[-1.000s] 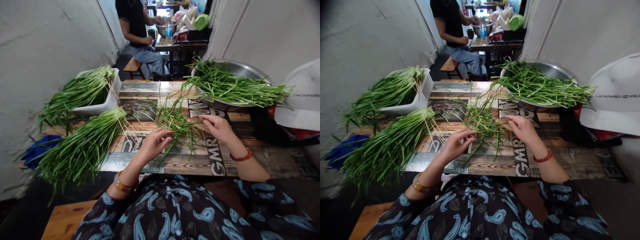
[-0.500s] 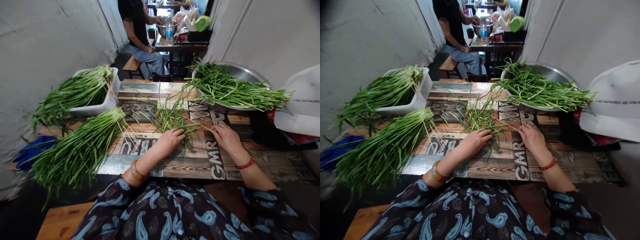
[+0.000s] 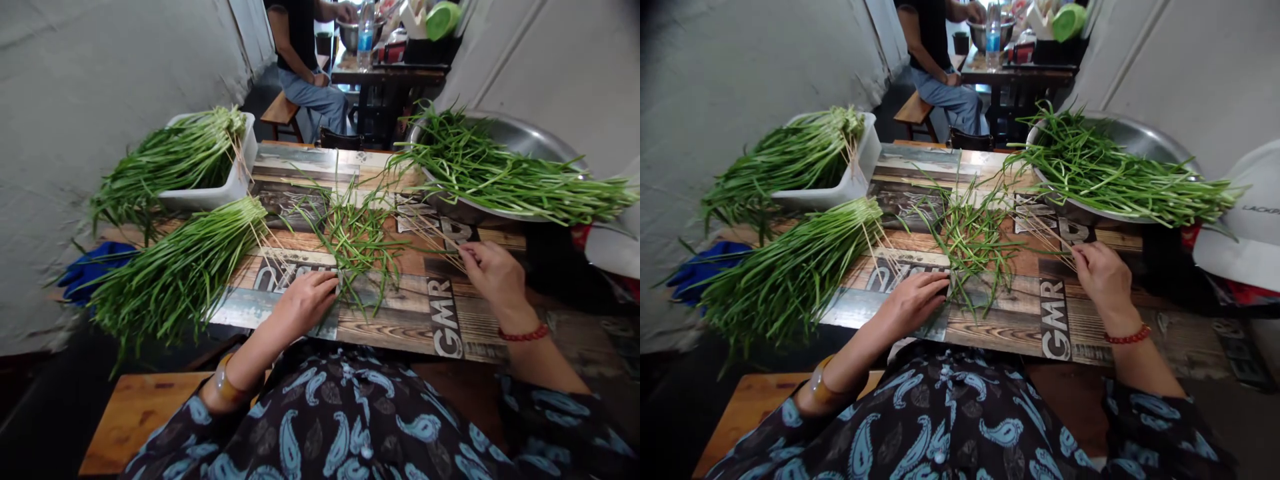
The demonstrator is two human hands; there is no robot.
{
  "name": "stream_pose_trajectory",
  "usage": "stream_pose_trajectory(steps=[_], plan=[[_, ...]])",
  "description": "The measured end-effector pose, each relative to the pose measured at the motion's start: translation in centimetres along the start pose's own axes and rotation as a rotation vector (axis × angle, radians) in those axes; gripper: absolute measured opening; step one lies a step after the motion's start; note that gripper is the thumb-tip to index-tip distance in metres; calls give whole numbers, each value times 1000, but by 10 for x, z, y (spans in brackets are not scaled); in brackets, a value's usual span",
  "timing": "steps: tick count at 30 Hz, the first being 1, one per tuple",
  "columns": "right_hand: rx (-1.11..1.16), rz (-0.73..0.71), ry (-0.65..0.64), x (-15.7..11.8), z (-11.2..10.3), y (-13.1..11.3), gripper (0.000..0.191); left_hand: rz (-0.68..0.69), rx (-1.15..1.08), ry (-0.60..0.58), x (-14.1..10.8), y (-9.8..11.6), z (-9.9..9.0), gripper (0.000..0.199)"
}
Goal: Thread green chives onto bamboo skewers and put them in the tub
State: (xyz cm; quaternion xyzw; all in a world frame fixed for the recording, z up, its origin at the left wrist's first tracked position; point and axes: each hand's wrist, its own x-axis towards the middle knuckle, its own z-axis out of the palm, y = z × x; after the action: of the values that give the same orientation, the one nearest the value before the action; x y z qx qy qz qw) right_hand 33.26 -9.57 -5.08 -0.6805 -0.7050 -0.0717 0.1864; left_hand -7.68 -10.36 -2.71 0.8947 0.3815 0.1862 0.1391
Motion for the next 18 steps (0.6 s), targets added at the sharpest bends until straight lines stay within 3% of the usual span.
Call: stream_pose_trajectory(steps=[3, 6, 9, 12, 15, 18], plan=[[0, -20, -61, 5, -3, -7, 31, 7, -3, -59, -9, 4, -1, 26], [76, -46, -53, 15, -6, -29, 29, 26, -61, -109, -7, 11, 2, 26], [261, -130, -69, 27, -5, -71, 26, 57, -70, -134, 4, 19, 14, 28], [406, -311, -172, 37, 0, -126, 27, 112, -44, -168, 23, 29, 28, 31], [372, -458, -243, 45, 9, -174, 39, 168, -30, -211, 41, 39, 38, 37], [279, -500, -274, 51, 21, -196, 47, 212, -35, -201, 46, 43, 37, 39]])
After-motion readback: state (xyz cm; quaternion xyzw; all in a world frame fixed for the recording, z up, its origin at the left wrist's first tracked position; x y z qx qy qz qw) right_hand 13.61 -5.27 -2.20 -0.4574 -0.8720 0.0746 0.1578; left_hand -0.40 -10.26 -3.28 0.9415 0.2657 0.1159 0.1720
